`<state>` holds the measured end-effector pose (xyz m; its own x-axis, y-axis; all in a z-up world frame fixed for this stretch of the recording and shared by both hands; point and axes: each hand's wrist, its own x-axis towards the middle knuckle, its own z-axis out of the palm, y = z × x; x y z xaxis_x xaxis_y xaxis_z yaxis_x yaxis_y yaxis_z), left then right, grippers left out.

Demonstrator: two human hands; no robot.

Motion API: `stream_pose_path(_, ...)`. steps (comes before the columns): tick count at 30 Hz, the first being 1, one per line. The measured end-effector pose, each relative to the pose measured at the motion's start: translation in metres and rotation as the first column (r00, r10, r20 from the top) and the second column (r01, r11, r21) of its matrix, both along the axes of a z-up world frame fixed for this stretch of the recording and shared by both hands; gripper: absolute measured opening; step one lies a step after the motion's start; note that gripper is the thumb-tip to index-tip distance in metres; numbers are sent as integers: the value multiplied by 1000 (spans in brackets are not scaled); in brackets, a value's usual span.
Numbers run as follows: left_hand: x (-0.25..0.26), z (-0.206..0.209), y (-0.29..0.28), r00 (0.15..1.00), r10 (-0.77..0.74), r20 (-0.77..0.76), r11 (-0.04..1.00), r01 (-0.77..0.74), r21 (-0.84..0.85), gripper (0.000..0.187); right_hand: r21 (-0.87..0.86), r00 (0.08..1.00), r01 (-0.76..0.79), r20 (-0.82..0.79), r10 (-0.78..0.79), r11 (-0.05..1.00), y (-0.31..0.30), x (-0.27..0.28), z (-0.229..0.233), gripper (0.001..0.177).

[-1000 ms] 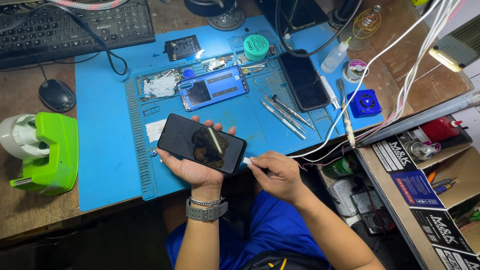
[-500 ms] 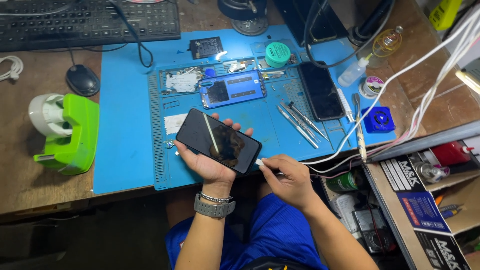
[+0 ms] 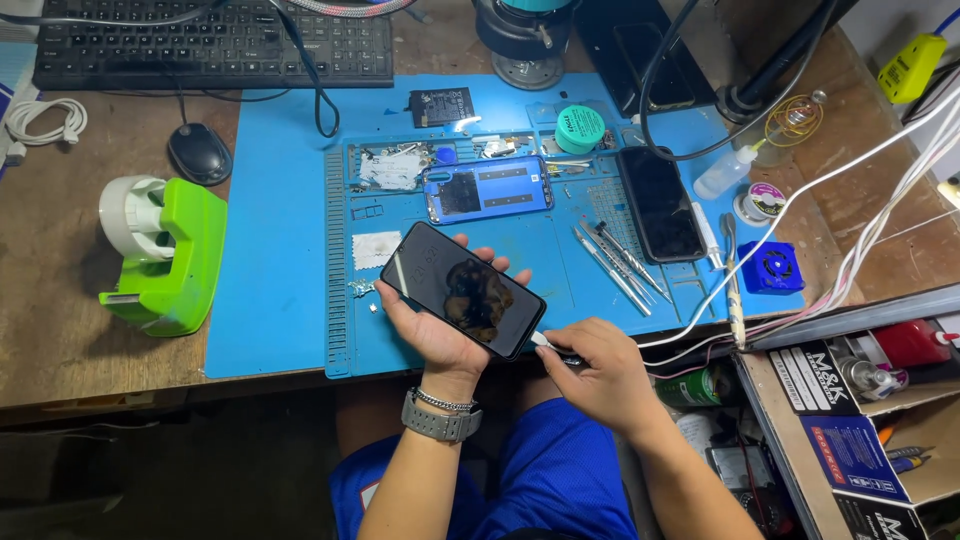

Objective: The person connects a charging cable to a smartphone, observes the charging indicator, and then places the phone on a workbench. They then pick up a disassembled phone chassis and handle it with their hands.

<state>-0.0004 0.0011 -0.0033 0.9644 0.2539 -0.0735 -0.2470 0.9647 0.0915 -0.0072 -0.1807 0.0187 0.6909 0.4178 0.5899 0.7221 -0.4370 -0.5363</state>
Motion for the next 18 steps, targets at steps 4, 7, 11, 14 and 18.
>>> stream_pose_path(4, 0, -4, 1, 1000, -13, 2, 1000, 13, 11, 101, -153, 998, -15, -63, 6, 988, 3, 4, 32, 10)
stream_pose_path(7, 1, -5, 2, 1000, -21, 20, 1000, 21, -1, 100, -294, 994, -43, -113, 10, 955, 5, 8, 42, 10)
stream_pose_path(11, 1, -2, 3, 999, -18, 28, 1000, 18, -9, 100, -305, 997, -37, -79, 13, 952, 6, 11, 34, 9)
stream_pose_path(14, 0, 1, 2, 1000, -3, 9, 1000, 3, 2, 98, -200, 996, -47, -88, 30, 979, 4, 12, 24, 6)
stream_pose_path(18, 1, 1, 0, 1000, 11, -2, 1000, -11, 14, 99, -46, 990, -76, -126, 69, 996, 0, 14, 9, 6)
